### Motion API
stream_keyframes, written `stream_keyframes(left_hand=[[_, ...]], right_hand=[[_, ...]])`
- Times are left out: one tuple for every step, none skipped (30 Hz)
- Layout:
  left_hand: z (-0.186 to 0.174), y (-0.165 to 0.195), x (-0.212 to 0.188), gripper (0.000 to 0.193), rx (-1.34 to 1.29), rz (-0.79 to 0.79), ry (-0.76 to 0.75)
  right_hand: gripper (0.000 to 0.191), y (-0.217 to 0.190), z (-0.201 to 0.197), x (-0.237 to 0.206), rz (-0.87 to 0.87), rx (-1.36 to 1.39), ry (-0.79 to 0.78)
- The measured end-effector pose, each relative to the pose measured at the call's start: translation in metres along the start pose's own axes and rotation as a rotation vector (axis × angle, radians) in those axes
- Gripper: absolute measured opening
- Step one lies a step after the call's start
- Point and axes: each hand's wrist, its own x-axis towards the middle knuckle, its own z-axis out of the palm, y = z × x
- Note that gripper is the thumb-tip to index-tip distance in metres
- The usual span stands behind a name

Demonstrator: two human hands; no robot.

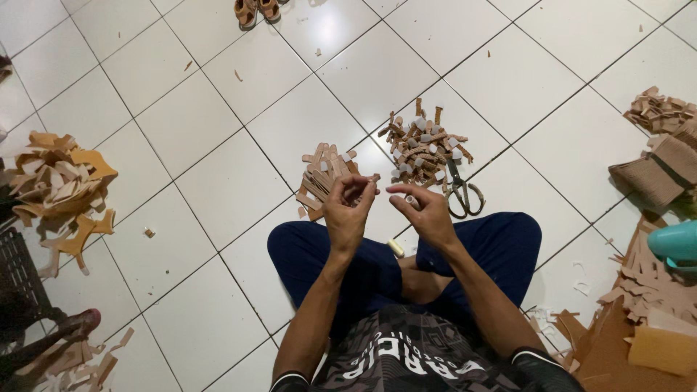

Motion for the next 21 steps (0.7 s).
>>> stream_keyframes(left_hand=[[-0.001,-0.001,-0.001,0.018,-0.009,-0.014,-0.003],[-0.001,-0.002,-0.003,0.019,-0.018,-0.028,-0.008],[-0.001,-0.005,-0.005,0.021,-0.016,-0.046,-0.014],[0.0,-0.008,-0.007,0.022,-0.013,-0.062,-0.02],[-0.001,-0.012,-0.007,0.023,-0.01,-0.074,-0.025],[-0.001,-0.016,-0.006,0.027,-0.002,-0.087,-0.019],[-0.003,-0.021,-0.003,0.031,0.006,-0.102,-0.012],[-0.005,-0.025,0.001,0.035,0.011,-0.115,-0.001],[-0.008,-0.029,0.008,0.037,-0.056,-0.158,0.072],[-0.014,-0.031,0.018,0.04,-0.122,-0.202,0.152],[-0.018,-0.033,0.023,0.043,-0.19,-0.245,0.236],[-0.022,-0.033,0.023,0.045,-0.151,-0.261,0.135],[-0.023,-0.032,0.022,0.048,-0.116,-0.269,0.015],[-0.024,-0.029,0.019,0.05,-0.081,-0.291,-0.099],[-0.021,-0.026,0.012,0.05,-0.049,-0.222,-0.154],[-0.019,-0.023,0.007,0.049,-0.012,-0.157,-0.207],[-0.017,-0.019,0.006,0.049,0.029,-0.065,-0.276],[-0.017,-0.015,0.007,0.049,0.046,-0.067,-0.335],[-0.017,-0.011,0.006,0.049,0.059,-0.073,-0.387],[-0.017,-0.009,0.003,0.049,0.067,-0.097,-0.437],[-0.019,-0.007,0.0,0.044,0.185,-0.079,-0.442]], right_hand=[[0.025,-0.001,0.0,0.0,0.007,0.029,0.001],[0.024,0.0,0.001,0.001,0.016,-0.048,0.023],[0.024,0.003,0.002,0.004,0.025,-0.125,0.046],[0.024,0.006,0.003,0.006,0.032,-0.2,0.07],[0.023,0.01,0.004,0.008,0.024,-0.25,0.034],[0.023,0.014,0.005,0.008,0.018,-0.301,-0.003],[0.023,0.016,0.006,0.006,0.013,-0.352,-0.041],[0.019,0.018,0.005,0.002,-0.057,-0.214,-0.131],[0.02,0.018,0.002,-0.004,-0.127,-0.075,-0.224],[0.025,0.017,0.001,-0.01,-0.196,0.066,-0.323],[0.021,0.014,-0.001,-0.016,-0.226,0.079,-0.294],[0.017,0.011,-0.004,-0.02,-0.264,0.092,-0.254],[0.014,0.007,-0.007,-0.021,-0.31,0.098,-0.197],[0.013,0.004,-0.01,-0.016,-0.233,0.066,-0.12],[0.02,0.001,-0.014,-0.007,-0.133,0.036,-0.063],[0.029,0.0,-0.014,-0.002,-0.031,0.009,-0.01],[0.029,-0.001,-0.013,0.0,0.044,0.023,-0.032],[0.029,0.001,-0.013,0.006,0.098,0.035,-0.049],[0.029,0.003,-0.012,0.011,0.155,0.043,-0.073],[0.026,0.007,-0.011,0.012,0.102,0.096,-0.065],[0.023,0.011,-0.009,0.01,0.061,0.154,-0.052]])
